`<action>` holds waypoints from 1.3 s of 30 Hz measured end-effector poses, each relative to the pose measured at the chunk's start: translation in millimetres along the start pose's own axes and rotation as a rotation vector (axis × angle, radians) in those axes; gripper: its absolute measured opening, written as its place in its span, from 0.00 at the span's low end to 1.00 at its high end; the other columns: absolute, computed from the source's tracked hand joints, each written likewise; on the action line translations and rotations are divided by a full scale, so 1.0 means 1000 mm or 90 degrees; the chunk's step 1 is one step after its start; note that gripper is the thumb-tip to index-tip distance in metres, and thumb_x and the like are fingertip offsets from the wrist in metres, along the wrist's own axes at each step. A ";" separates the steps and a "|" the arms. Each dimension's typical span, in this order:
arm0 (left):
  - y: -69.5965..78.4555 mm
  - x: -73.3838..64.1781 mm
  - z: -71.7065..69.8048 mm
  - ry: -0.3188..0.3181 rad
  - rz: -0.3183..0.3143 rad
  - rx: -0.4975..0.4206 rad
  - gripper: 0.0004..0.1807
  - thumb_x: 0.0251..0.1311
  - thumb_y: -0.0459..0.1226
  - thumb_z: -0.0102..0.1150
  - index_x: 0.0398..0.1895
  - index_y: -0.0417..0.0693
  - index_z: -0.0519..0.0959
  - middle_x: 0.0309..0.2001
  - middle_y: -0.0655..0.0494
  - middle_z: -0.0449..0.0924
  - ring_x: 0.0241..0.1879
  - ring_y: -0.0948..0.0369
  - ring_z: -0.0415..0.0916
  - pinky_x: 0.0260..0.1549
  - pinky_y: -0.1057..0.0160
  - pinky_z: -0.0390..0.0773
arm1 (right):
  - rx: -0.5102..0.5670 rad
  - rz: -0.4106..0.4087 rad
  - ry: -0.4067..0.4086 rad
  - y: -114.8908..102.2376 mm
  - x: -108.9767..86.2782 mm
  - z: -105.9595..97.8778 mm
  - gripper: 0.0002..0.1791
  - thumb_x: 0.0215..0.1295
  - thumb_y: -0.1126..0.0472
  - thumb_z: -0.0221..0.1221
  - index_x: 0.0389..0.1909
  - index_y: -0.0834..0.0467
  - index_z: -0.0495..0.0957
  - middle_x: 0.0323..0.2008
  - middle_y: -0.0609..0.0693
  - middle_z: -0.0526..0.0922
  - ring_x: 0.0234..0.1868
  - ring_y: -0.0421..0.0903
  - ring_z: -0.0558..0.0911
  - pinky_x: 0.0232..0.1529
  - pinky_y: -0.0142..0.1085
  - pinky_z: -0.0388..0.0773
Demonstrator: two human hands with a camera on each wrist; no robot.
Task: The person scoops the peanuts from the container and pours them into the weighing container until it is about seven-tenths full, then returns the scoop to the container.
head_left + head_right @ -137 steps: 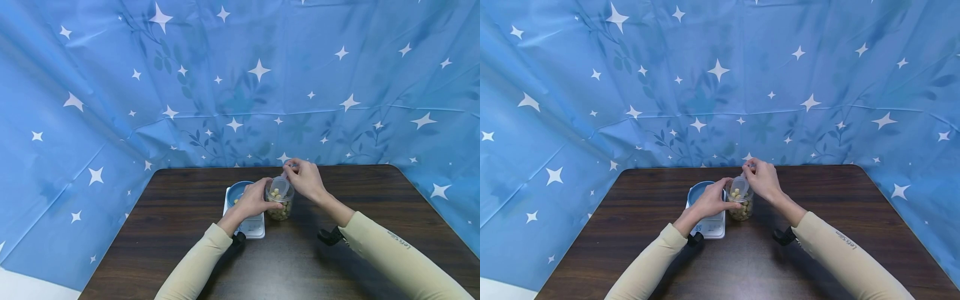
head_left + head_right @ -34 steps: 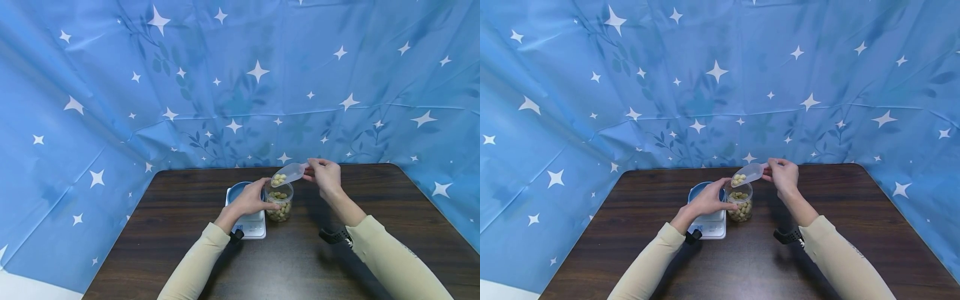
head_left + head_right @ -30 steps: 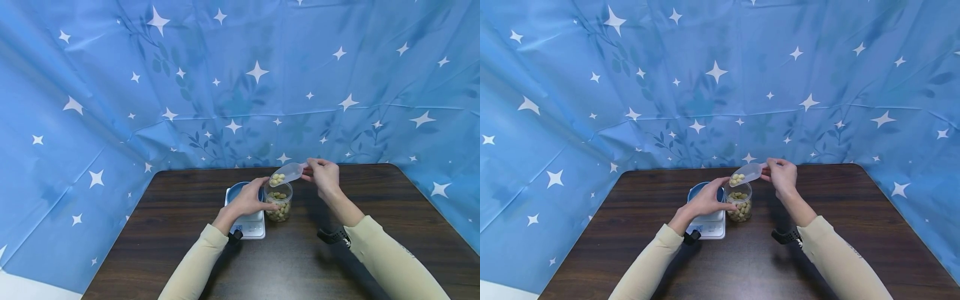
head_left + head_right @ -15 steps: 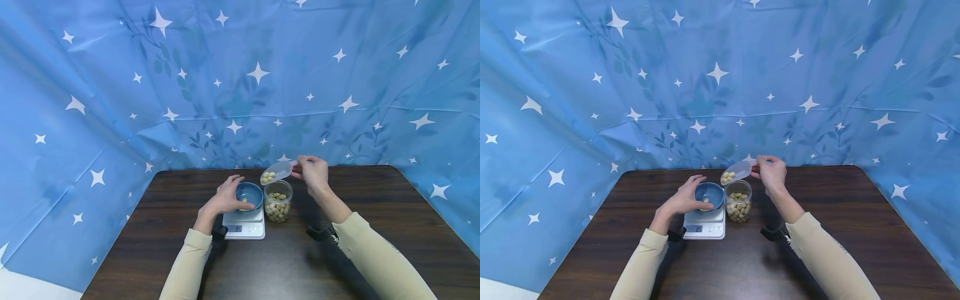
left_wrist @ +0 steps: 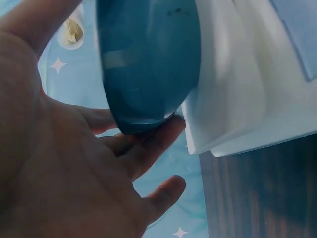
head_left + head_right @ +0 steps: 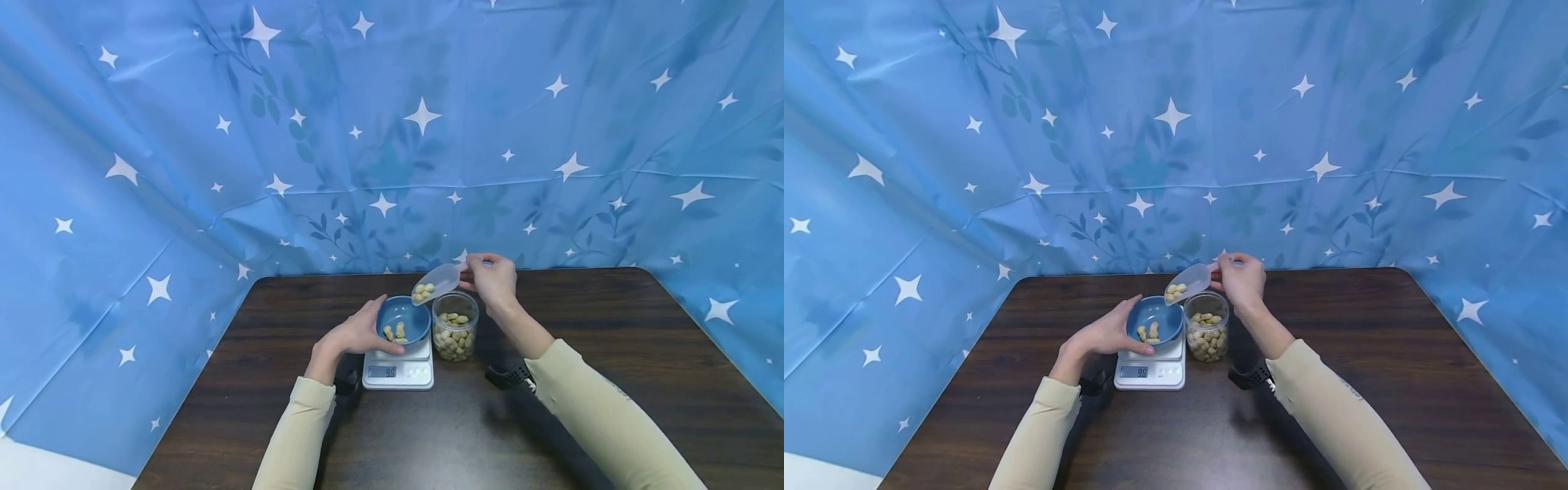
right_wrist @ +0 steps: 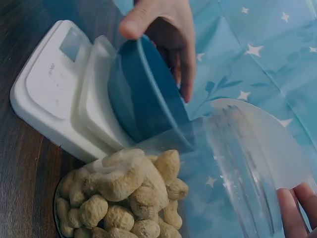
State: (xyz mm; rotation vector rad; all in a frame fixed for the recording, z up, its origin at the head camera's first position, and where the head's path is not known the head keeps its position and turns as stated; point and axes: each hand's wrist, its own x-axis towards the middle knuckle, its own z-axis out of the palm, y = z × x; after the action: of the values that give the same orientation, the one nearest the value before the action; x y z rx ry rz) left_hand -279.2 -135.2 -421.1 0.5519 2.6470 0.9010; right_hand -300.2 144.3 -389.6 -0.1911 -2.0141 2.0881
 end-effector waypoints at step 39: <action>-0.004 0.000 0.000 -0.004 0.022 -0.051 0.66 0.49 0.52 0.81 0.82 0.38 0.48 0.75 0.39 0.57 0.67 0.47 0.64 0.66 0.42 0.66 | -0.193 -0.351 -0.088 -0.036 -0.023 -0.012 0.16 0.79 0.57 0.56 0.51 0.68 0.80 0.35 0.58 0.89 0.35 0.52 0.90 0.33 0.32 0.84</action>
State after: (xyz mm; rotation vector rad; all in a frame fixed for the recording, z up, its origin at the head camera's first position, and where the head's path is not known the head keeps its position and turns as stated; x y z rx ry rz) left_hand -280.1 -138.4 -423.4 0.5821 2.5905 1.0079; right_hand -272.5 150.6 -355.5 0.4239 -2.1387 1.4912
